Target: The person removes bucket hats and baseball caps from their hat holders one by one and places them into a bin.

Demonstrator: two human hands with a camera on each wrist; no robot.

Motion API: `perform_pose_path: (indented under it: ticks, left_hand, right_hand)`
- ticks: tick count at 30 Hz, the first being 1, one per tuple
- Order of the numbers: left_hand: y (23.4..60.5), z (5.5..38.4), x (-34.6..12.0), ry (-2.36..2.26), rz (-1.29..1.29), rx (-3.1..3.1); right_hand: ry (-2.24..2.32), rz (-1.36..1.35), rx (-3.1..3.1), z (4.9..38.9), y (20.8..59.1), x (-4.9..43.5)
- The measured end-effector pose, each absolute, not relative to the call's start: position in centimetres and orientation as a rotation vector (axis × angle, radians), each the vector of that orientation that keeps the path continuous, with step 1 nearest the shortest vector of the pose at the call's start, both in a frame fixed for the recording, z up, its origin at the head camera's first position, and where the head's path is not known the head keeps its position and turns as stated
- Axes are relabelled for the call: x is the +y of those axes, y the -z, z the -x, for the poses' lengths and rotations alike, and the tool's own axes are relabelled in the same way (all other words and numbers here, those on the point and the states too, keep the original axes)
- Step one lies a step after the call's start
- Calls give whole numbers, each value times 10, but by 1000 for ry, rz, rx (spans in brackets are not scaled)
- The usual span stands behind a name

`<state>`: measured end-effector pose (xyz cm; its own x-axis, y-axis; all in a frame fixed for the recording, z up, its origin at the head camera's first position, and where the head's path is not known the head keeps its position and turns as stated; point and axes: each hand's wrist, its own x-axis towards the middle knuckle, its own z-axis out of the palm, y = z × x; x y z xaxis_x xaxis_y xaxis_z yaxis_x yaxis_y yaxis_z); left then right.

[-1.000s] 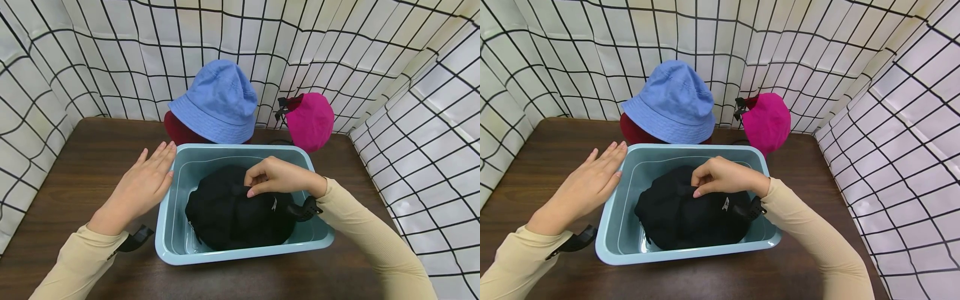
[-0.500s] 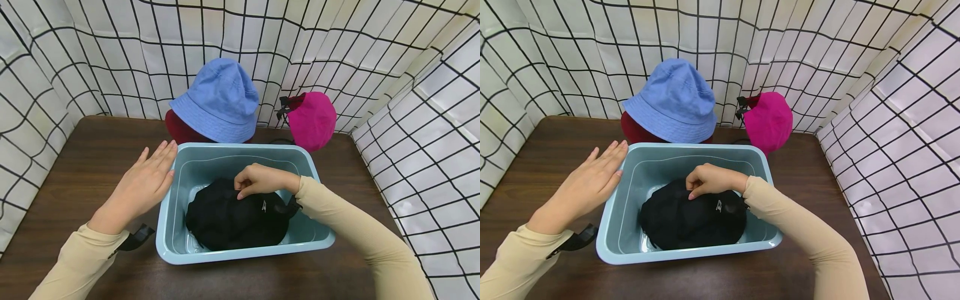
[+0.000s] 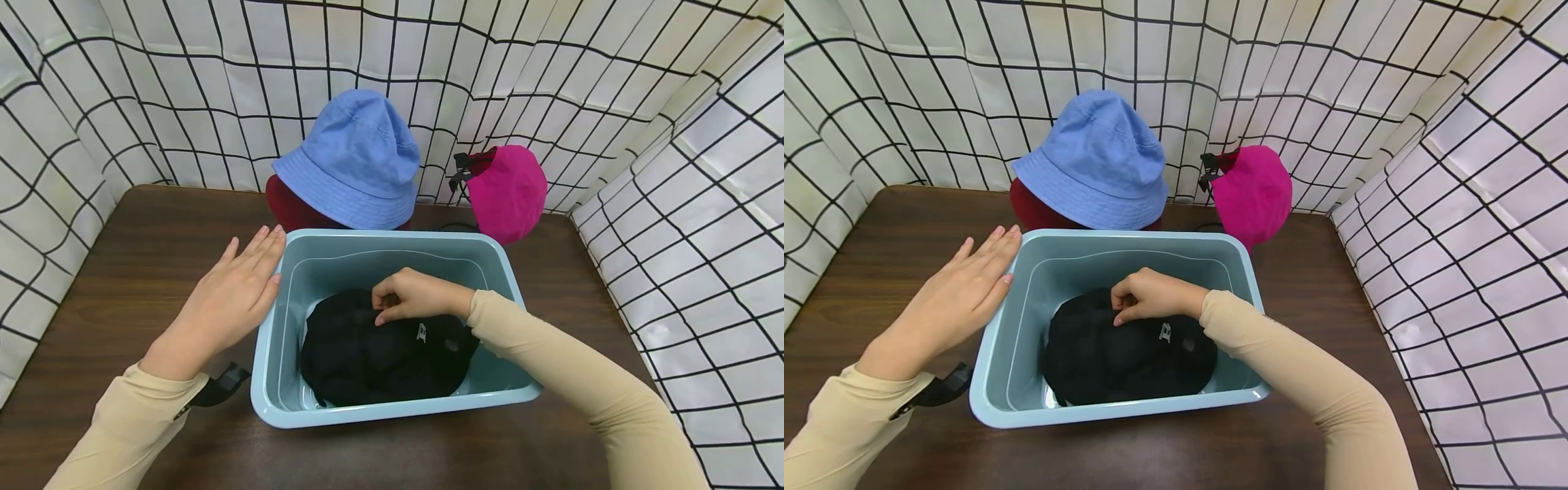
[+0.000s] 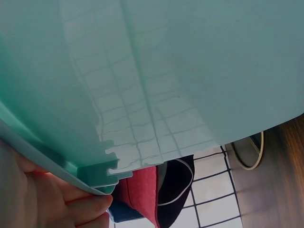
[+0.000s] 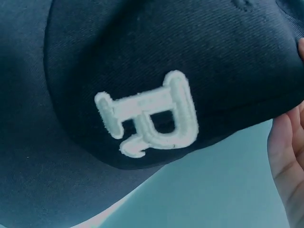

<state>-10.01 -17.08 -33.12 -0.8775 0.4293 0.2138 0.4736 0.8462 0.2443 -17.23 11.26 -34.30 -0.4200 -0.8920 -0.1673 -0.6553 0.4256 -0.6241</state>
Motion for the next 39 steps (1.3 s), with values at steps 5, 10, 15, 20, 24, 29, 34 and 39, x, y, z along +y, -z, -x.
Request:
perform_pose_path:
  ticks: [5, 10, 15, 20, 24, 29, 34, 39]
  left_hand:
    - [332, 99, -171, 452, 707, -2869]
    - [333, 101, -170, 465, 715, -2859]
    - [333, 102, -168, 468, 714, -2861]
    - [333, 101, -168, 464, 712, -2861]
    - [333, 101, -168, 471, 710, -2849]
    - [332, 102, -169, 473, 714, -2838]
    - [333, 101, -169, 470, 710, -2836]
    - [333, 101, -169, 457, 717, -2831]
  right_hand:
    - [643, 1319, 2213, 172, 344, 112]
    - [648, 1326, 2218, 173, 344, 114]
    - [638, 1321, 2212, 173, 343, 116]
    - [629, 1320, 2208, 174, 344, 116]
    - [620, 1316, 2217, 174, 343, 115]
    - [612, 1302, 2221, 174, 341, 115]
    - [640, 1280, 2208, 175, 339, 115]
    - [720, 1284, 2190, 177, 332, 121]
